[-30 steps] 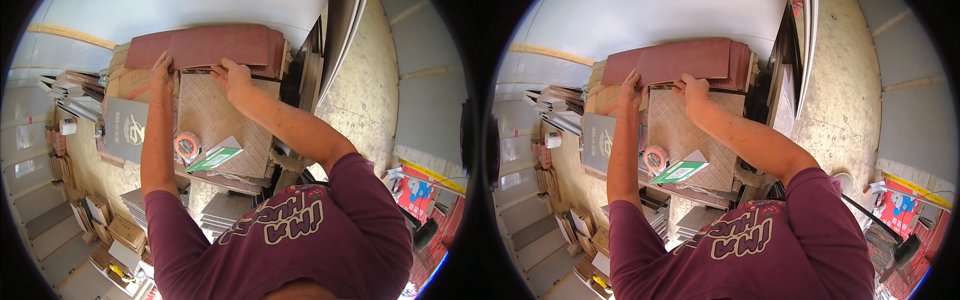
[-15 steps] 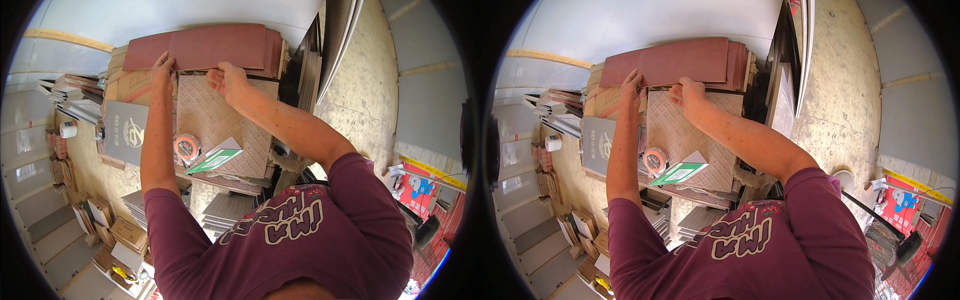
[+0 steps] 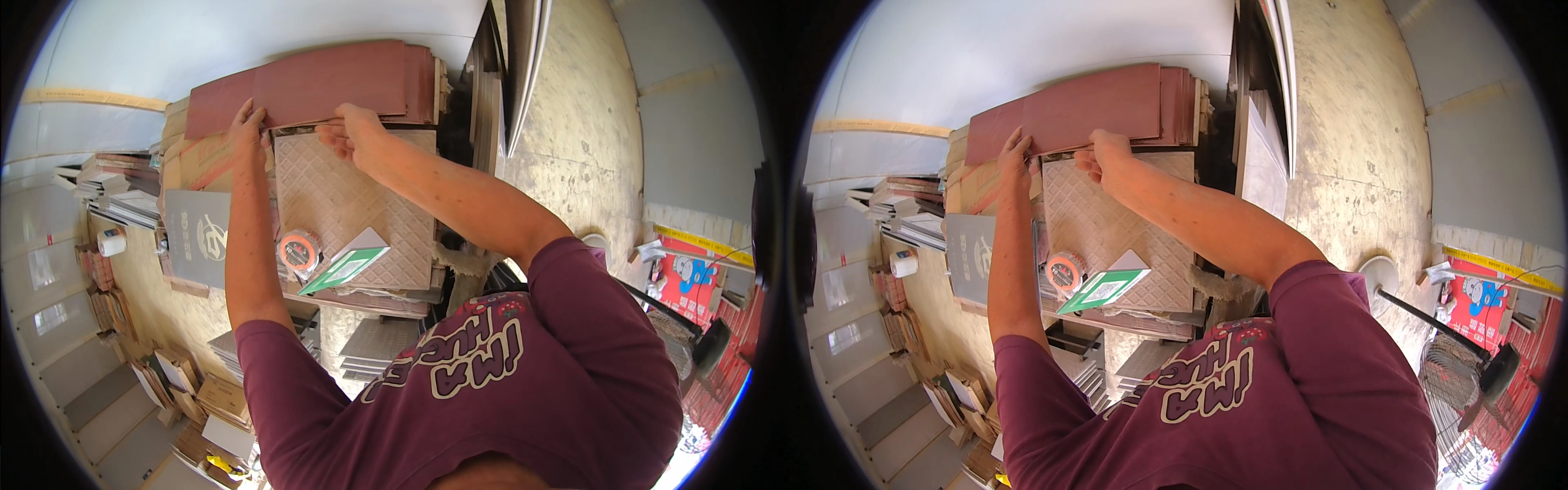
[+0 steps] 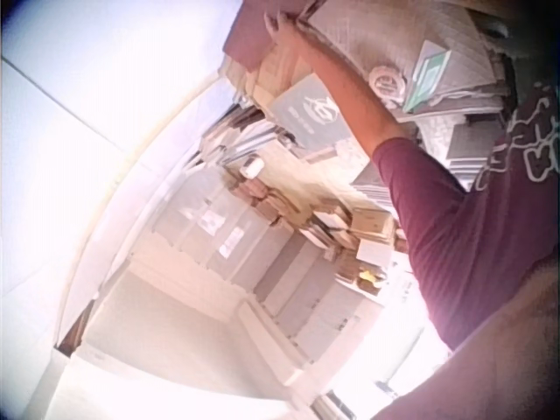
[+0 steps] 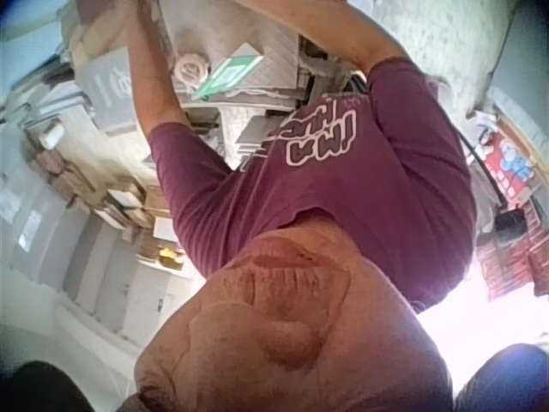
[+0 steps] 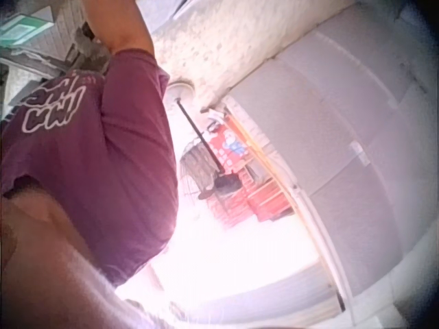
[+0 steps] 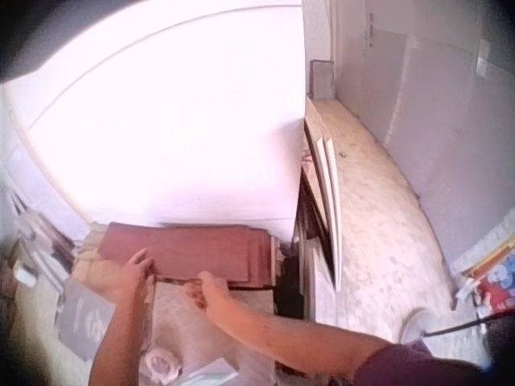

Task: The person handles ceramic tiles one at a time, turning them over to check their patterns and then moving a large sample book to reveal other tiles underneath.

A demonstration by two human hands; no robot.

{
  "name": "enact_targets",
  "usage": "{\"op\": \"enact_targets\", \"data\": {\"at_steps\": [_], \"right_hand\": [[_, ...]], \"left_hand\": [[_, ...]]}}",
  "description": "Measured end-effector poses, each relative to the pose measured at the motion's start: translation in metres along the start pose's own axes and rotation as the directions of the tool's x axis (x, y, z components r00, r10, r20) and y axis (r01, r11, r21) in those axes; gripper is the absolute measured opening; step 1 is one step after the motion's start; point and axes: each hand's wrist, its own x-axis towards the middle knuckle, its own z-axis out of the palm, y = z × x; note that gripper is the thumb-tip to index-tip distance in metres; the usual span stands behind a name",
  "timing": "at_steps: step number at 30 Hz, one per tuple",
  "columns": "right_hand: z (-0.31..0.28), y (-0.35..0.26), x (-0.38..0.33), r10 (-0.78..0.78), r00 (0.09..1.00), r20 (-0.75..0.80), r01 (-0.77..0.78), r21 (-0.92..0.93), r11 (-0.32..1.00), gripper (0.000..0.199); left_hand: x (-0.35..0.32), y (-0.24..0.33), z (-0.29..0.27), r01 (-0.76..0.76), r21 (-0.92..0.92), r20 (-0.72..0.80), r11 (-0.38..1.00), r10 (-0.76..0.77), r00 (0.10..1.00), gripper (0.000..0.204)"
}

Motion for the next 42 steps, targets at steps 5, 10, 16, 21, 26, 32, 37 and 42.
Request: {"op": "enact_targets", "data": {"at_steps": [5, 10, 16, 21, 26, 32, 37, 42], "right_hand": [[0.002, -0.004, -0.008, 0.022, 1.0, -0.007, -0.022, -0.005, 1.0, 0.027], [0.0, -0.005, -0.002, 0.053, 0.998, -0.014, -0.052, 0.062, 0.997, 0.023], [0.001, -0.005, 0.003, 0.089, 0.996, -0.026, -0.088, 0.054, 0.995, 0.023], [-0.001, 0.001, 0.005, 0.133, 0.989, 0.071, -0.132, -0.012, 0.991, 0.032], [0.004, 0.009, 0.002, 0.155, 0.971, 0.183, -0.134, -0.12, 0.984, 0.03], [0.006, 0.012, 0.0, 0.066, 0.979, 0.193, -0.033, -0.167, 0.985, 0.024], [0.007, 0.012, -0.001, 0.021, 0.975, 0.222, 0.013, -0.15, 0.989, 0.022], [0.008, 0.011, -0.001, -0.018, 0.97, 0.244, 0.051, -0.128, 0.99, 0.022]], "left_hand": [[-0.001, 0.0, 0.001, 0.013, 0.018, -0.014, 1.0, -0.013, 1.0, 0.042], [0.004, -0.003, -0.001, 0.017, 0.03, -0.003, 0.999, -0.017, 1.0, 0.043], [0.009, -0.007, -0.005, 0.025, 0.044, -0.003, 0.999, -0.025, 1.0, 0.042], [0.007, -0.006, -0.004, 0.031, 0.036, 0.04, 0.999, -0.033, 0.999, 0.041], [0.0, -0.005, 0.0, 0.025, 0.035, 0.024, 0.999, -0.026, 0.999, 0.042], [-0.004, 0.003, 0.011, 0.024, 0.086, 0.027, 0.996, -0.027, 0.999, 0.042], [0.003, -0.003, 0.018, -0.056, 0.101, 0.056, 0.993, 0.05, 0.997, 0.041], [0.007, -0.012, 0.019, -0.103, 0.127, 0.026, 0.986, 0.101, 0.995, 0.043]]}}
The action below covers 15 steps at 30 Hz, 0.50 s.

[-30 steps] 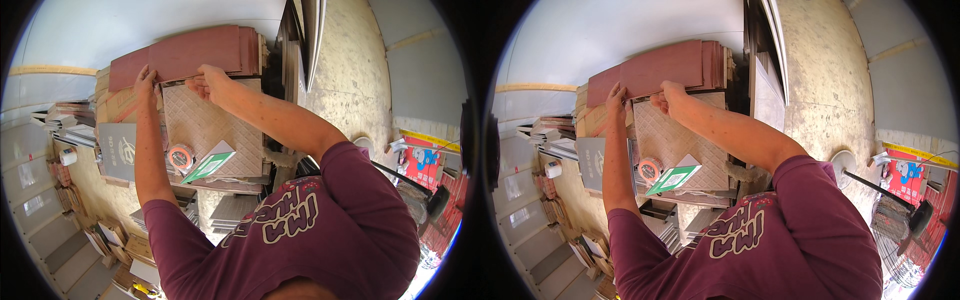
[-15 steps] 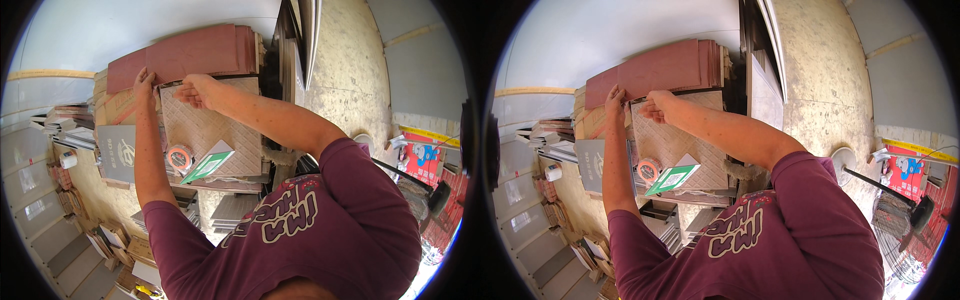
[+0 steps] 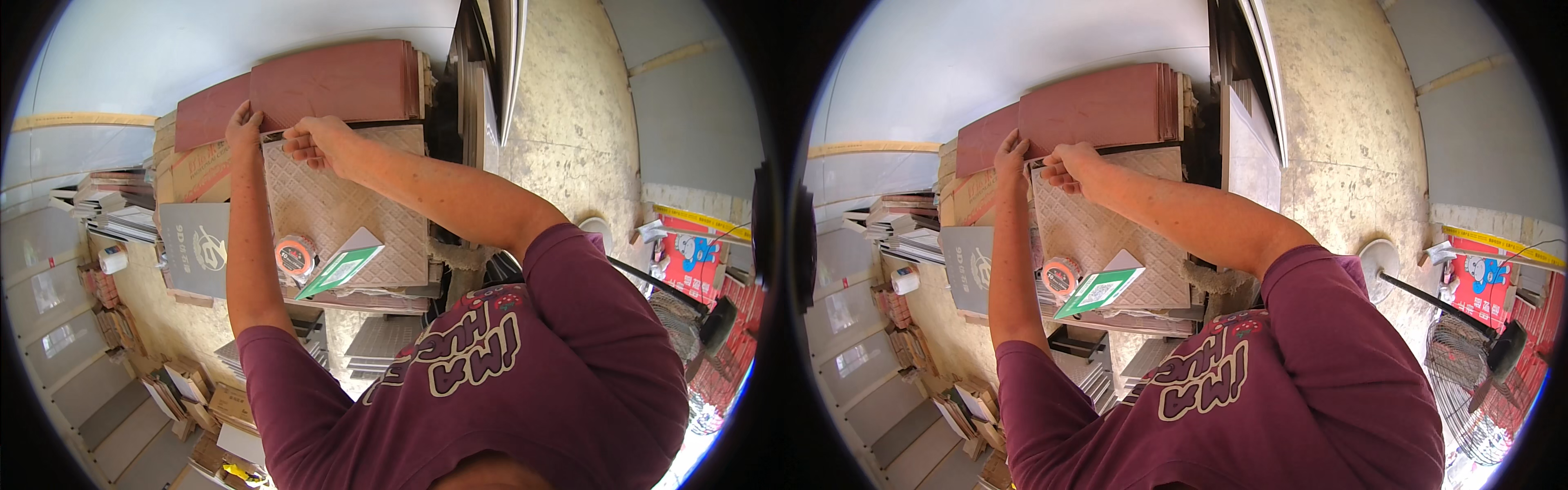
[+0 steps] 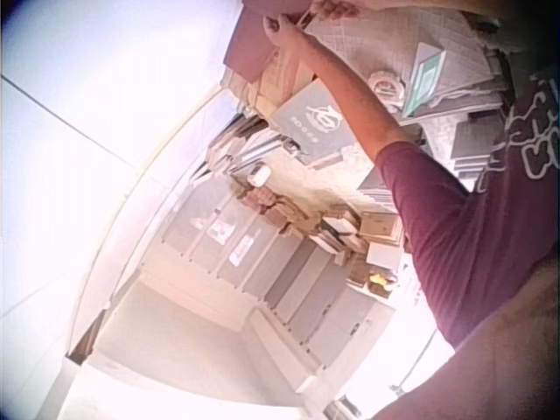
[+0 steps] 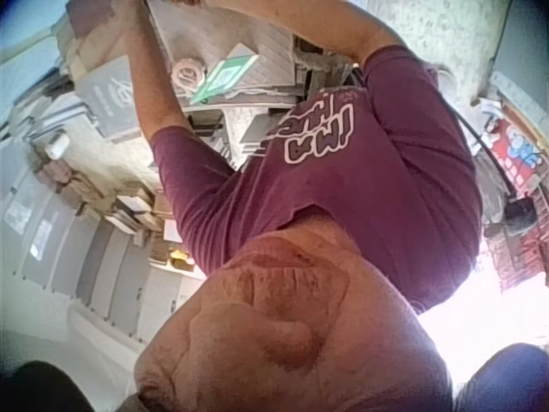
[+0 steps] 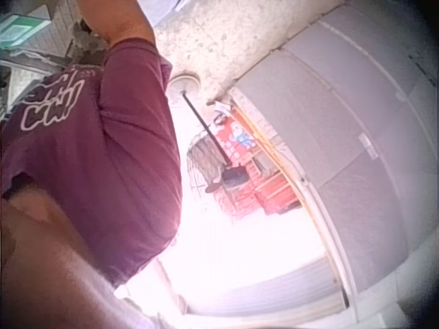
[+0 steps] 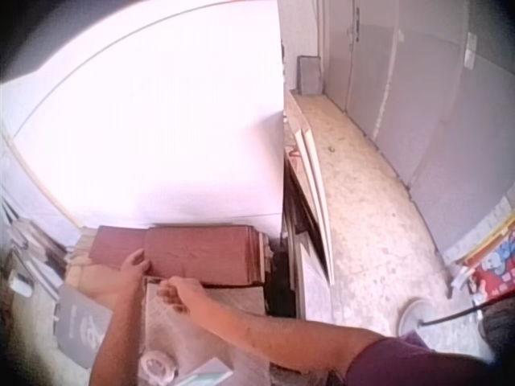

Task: The person handles ceramic tiles one at a time, turning them over to check their patterns and then moving a large sample book to reveal other tiles underneath.

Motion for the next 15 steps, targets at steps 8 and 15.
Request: {"op": "enact_targets", "data": {"at_steps": [8, 15], "right_hand": [[0.0, -0.002, 0.001, -0.039, 0.999, -0.024, 0.041, 0.088, 0.995, 0.022], [0.013, -0.024, -0.022, -0.222, 0.975, 0.003, 0.222, -0.02, 0.975, 0.022]], "left_hand": [[-0.005, 0.002, 0.006, -0.065, 0.083, -0.021, 0.994, 0.067, 0.998, 0.045], [-0.015, 0.009, -0.031, 0.069, -0.029, -0.065, 0.997, -0.07, 0.995, 0.04]]}}
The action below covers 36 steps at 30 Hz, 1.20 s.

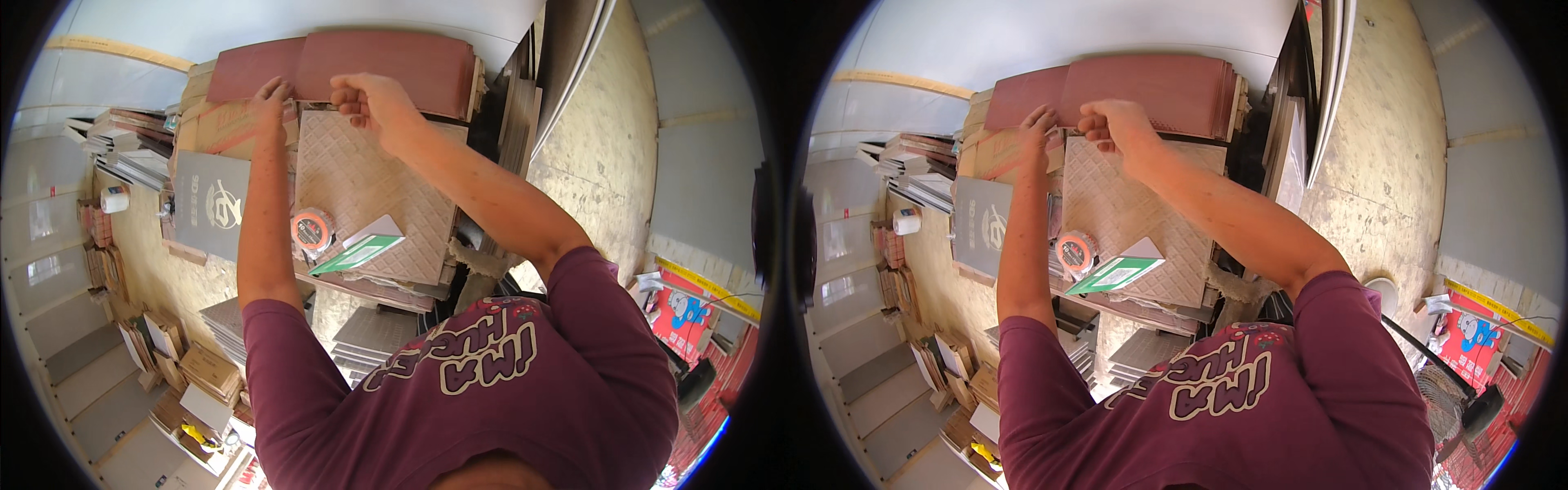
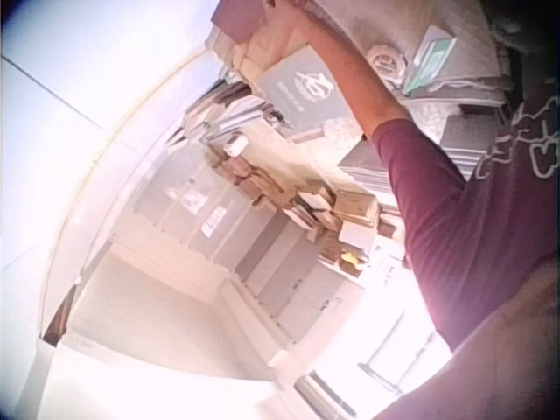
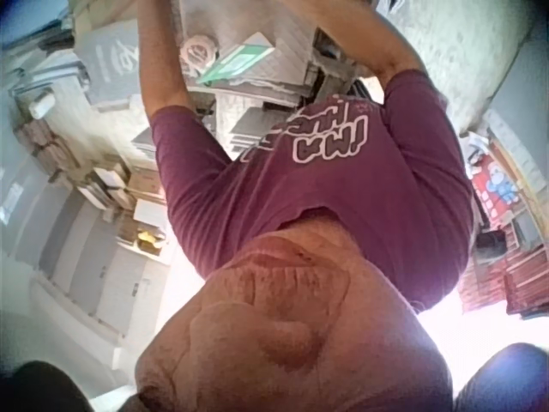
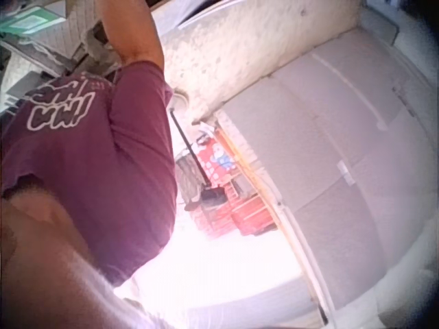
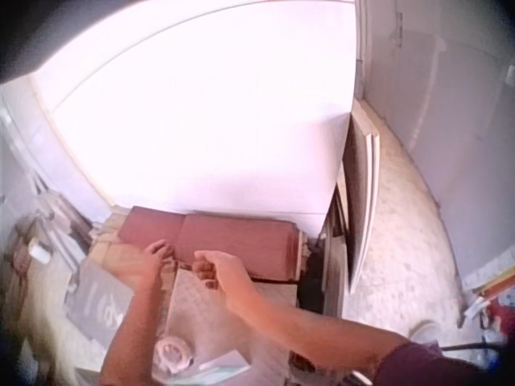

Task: The person handles ceramic tiles one at a time, turning them over to check their patterns and then moving a large sample book to reveal other tiles underneath.

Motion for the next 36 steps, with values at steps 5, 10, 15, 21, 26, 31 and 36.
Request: {"op": "enact_targets", "data": {"at_steps": [5, 10, 15, 21, 26, 31, 36], "right_hand": [[0.029, -0.024, -0.001, -0.175, 0.984, 0.037, 0.172, 0.074, 0.982, 0.022], [0.044, -0.034, 0.005, -0.318, 0.947, 0.042, 0.31, 0.142, 0.94, 0.021], [0.025, -0.018, 0.014, -0.356, 0.933, -0.05, 0.358, 0.054, 0.932, 0.02], [0.022, -0.024, 0.019, -0.377, 0.926, -0.005, 0.377, 0.013, 0.926, 0.023], [0.021, -0.025, 0.022, -0.416, 0.909, -0.018, 0.415, 0.114, 0.903, 0.017], [0.019, -0.024, 0.023, -0.411, 0.911, -0.029, 0.412, 0.094, 0.906, 0.018], [0.017, -0.023, 0.024, -0.419, 0.907, -0.028, 0.42, 0.064, 0.905, 0.019]], "left_hand": [[0.01, -0.027, -0.052, 0.018, 0.049, -0.125, 0.999, -0.011, 0.992, 0.035], [0.012, -0.035, -0.039, 0.004, 0.214, -0.103, 0.977, 0.019, 0.994, 0.031], [0.019, -0.038, -0.019, -0.291, 0.518, 0.006, 0.804, 0.337, 0.942, 0.034], [0.026, -0.042, -0.015, -0.408, 0.689, 0.129, 0.6, 0.452, 0.883, 0.038], [0.025, -0.033, -0.008, -0.364, 0.664, 0.068, 0.653, 0.432, 0.899, 0.039], [0.025, -0.034, -0.013, -0.369, 0.72, 0.066, 0.588, 0.471, 0.88, 0.04], [0.019, -0.027, -0.017, -0.28, 0.775, 0.025, 0.566, 0.414, 0.91, 0.045]]}}
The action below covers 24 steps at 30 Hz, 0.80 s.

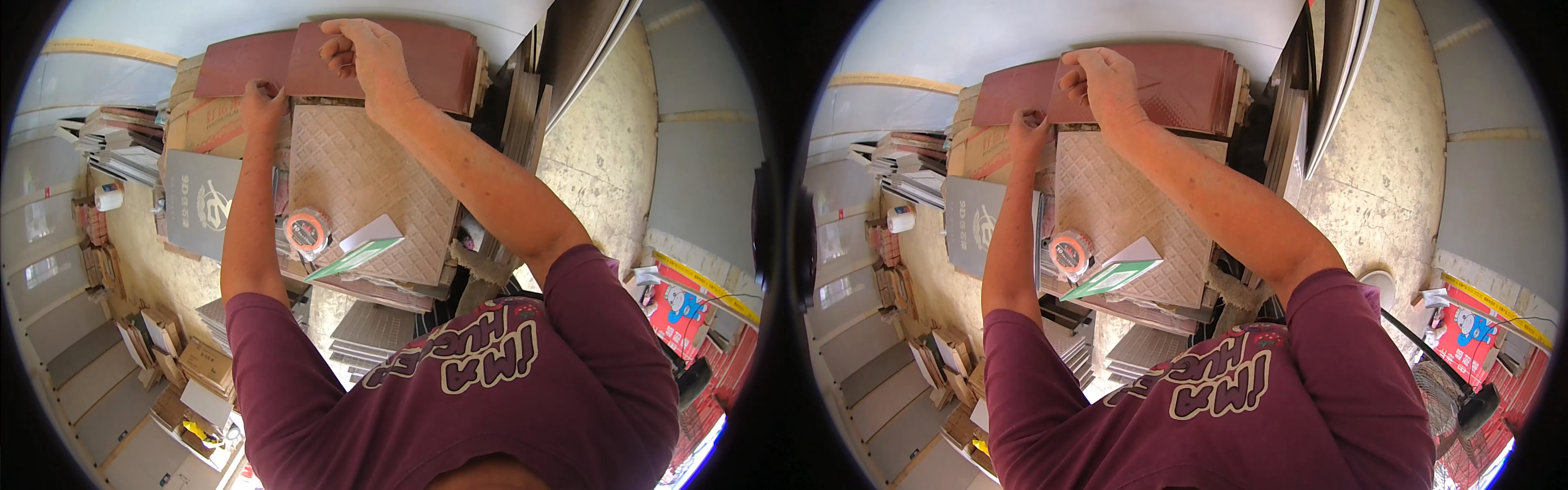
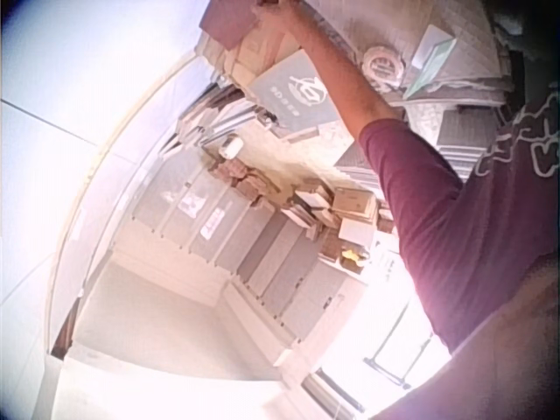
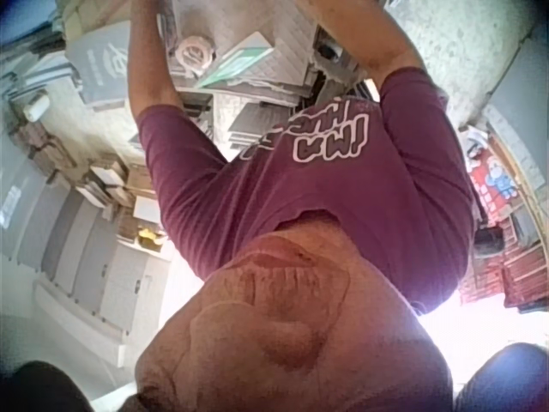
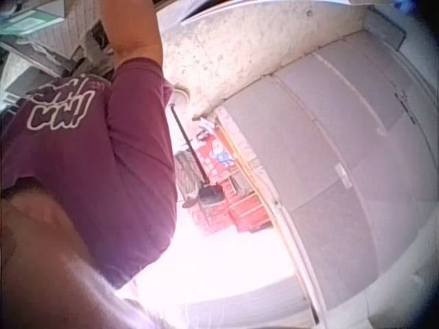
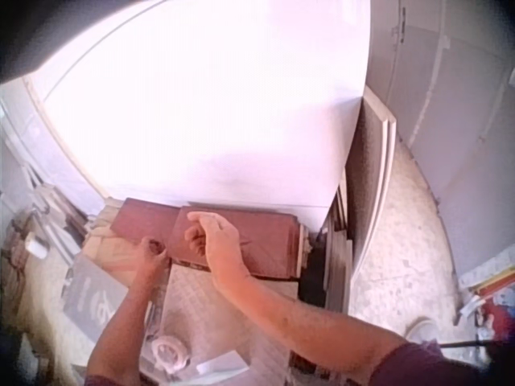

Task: The person handles ceramic tiles one at a time, turning them over to check their patterns and then moving a large sample book to reveal other tiles underneath.

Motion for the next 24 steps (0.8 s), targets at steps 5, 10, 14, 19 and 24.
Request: {"op": "enact_targets", "data": {"at_steps": [5, 10, 14, 19, 24], "right_hand": [[0.0, 0.002, -0.003, 0.033, 0.999, 0.015, -0.032, -0.059, 0.998, 0.022], [-0.002, 0.002, -0.002, 0.045, 0.999, 0.004, -0.044, -0.106, 0.993, 0.023], [-0.003, 0.004, -0.001, 0.038, 0.999, 0.0, -0.038, -0.117, 0.992, 0.024], [-0.002, 0.005, -0.001, 0.022, 0.999, 0.033, -0.018, -0.104, 0.994, 0.026], [-0.002, 0.006, 0.0, 0.024, 0.999, 0.042, -0.02, -0.099, 0.995, 0.026]], "left_hand": [[-0.004, -0.022, -0.007, 0.078, 0.04, -0.036, 0.996, -0.077, 0.996, 0.054], [-0.007, -0.008, -0.012, 0.25, 0.079, -0.109, 0.965, -0.241, 0.964, 0.061], [-0.002, 0.003, -0.019, 0.456, -0.294, 0.15, 0.84, -0.431, 0.89, 0.044], [0.007, -0.024, -0.022, 0.591, -0.516, 0.311, 0.62, -0.507, 0.804, 0.023], [0.021, -0.051, -0.028, 0.667, -0.741, 0.533, 0.082, -0.533, 0.657, 0.019]]}}
